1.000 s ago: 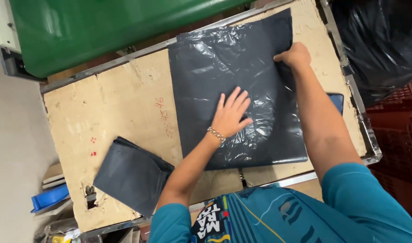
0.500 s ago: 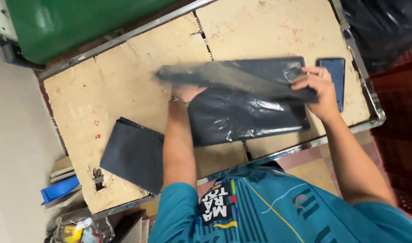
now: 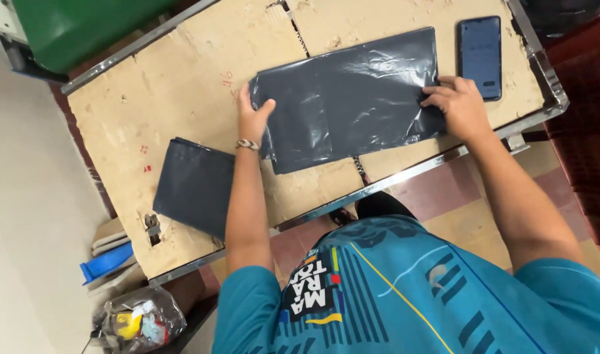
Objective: Folding large plastic bags into smaller rectangles and placing them into a storage crate.
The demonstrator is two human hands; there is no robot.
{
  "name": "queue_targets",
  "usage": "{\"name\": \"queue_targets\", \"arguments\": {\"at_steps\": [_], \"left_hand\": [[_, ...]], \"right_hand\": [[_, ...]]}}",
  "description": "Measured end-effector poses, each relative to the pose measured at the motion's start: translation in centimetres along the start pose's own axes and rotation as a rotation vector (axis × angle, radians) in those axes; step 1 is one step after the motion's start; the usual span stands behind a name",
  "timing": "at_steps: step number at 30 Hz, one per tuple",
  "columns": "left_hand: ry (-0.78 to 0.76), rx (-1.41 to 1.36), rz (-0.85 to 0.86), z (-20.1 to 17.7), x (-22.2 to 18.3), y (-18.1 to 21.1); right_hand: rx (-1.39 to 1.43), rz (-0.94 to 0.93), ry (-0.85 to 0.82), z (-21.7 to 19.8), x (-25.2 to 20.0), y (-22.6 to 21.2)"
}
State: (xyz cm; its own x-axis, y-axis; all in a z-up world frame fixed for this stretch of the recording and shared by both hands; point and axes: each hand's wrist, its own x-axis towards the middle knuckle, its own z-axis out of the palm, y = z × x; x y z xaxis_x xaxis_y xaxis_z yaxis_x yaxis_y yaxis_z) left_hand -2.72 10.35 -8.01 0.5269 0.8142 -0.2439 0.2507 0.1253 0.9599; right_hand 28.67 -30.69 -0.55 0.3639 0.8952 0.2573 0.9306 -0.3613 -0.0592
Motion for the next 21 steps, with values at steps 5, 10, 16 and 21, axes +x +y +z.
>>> {"name": "queue_targets", "arguments": {"at_steps": [5,10,16,21], "left_hand": [[-0.037,1.121,0.749,2.5,-15.7,7.4],[-0.23,1.449,1.102,3.1,-17.5,1.6],[-0.604,1.402,1.194,6.7,-15.1,2.8],[-1.134,0.721,0.685,14.0,-13.9,10.6]], "right_hand": [[-0.395,-0.062,-0.35,4.7,-1.7,0.7],[-0.303,-0.26,-0.291,-5.5,3.2,-16.1],[0.122,-0.26,-0.22,1.2,0.4,-21.3],[0.703,-0.255,0.045,1.3,-4.7,-17.0]]}}
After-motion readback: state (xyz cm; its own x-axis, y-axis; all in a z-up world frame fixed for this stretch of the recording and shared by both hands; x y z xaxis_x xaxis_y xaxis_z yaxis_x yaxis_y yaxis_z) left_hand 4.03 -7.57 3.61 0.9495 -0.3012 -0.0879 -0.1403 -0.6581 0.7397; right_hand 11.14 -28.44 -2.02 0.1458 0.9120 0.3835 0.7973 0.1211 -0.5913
